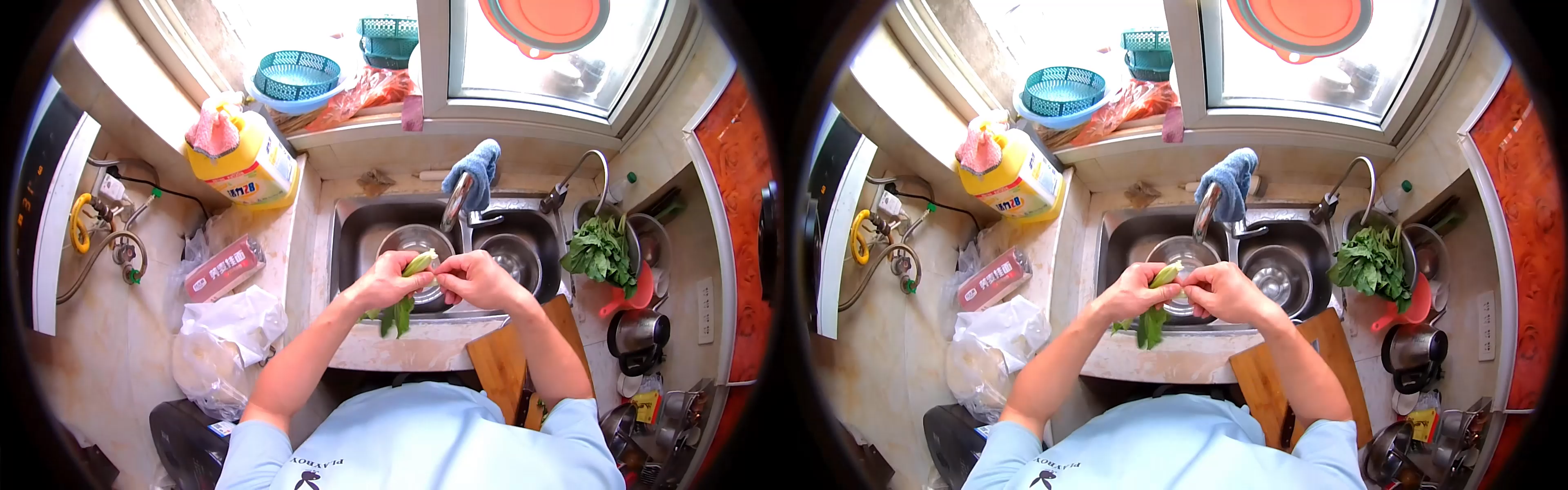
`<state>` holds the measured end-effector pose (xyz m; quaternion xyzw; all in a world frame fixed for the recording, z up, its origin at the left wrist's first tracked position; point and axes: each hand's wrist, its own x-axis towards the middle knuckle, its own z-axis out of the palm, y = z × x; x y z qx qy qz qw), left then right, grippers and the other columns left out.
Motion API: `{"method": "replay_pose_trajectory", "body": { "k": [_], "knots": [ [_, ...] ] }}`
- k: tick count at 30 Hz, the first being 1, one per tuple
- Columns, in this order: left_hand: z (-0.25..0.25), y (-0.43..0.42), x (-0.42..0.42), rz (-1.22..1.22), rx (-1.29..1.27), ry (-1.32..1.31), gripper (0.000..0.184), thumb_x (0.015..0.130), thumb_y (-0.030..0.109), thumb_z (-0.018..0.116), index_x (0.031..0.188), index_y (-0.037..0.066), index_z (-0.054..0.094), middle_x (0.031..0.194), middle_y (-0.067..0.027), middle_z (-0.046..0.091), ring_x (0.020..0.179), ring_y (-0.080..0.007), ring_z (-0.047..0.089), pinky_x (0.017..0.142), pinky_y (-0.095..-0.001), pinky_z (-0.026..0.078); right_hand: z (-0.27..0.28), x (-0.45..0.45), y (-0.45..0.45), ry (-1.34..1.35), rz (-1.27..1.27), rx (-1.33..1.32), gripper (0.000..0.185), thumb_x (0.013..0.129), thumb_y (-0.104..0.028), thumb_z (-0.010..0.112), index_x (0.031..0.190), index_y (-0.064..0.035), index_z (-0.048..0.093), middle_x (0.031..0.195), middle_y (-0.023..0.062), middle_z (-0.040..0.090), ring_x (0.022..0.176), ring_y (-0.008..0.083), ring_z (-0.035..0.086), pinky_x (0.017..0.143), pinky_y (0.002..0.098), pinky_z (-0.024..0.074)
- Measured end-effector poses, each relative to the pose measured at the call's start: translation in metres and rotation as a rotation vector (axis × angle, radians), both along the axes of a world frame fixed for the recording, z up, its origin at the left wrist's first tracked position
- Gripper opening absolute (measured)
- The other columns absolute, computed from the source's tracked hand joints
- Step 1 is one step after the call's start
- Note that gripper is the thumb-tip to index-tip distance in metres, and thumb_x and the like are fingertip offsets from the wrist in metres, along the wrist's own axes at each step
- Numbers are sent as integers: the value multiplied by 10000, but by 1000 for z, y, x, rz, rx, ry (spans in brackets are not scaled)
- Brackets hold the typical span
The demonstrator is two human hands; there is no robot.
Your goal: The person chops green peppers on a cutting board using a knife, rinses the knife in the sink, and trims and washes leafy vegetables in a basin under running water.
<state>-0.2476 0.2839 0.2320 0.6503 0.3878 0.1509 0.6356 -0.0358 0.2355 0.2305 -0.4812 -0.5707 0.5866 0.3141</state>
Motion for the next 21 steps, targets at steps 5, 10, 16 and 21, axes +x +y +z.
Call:
{"method": "replay_pose_trajectory", "body": {
  "k": [5,10,16,21],
  "knots": [
    [-4,9,0,-162,-95,43,270,968,320,632,971,50,623,698,47,507,600,-47,435,535,-232,362,-1,-5,-6,-75,34,79,110,852,-16,592,905,43,667,690,48,650,560,103,630,528,234,520],
    [-7,13,-12,-151,-542,-120,277,1004,342,568,951,71,577,687,54,436,624,-38,395,545,-223,336,-43,-14,-10,773,-423,-344,116,837,25,503,817,7,616,650,63,596,487,136,561,473,284,515],
    [8,2,1,-362,-36,239,351,1030,397,484,1071,54,547,753,11,498,663,-73,458,582,-251,402,-41,1,-18,576,-146,-429,159,932,-118,517,846,-15,603,721,26,552,590,105,523,503,257,450],
    [22,4,6,-638,-18,307,391,1039,427,436,1083,50,531,782,-15,516,688,-85,481,606,-282,431,-21,10,-23,48,206,-63,352,989,-332,559,928,4,644,744,1,576,704,71,505,625,261,439]
  ]
}}
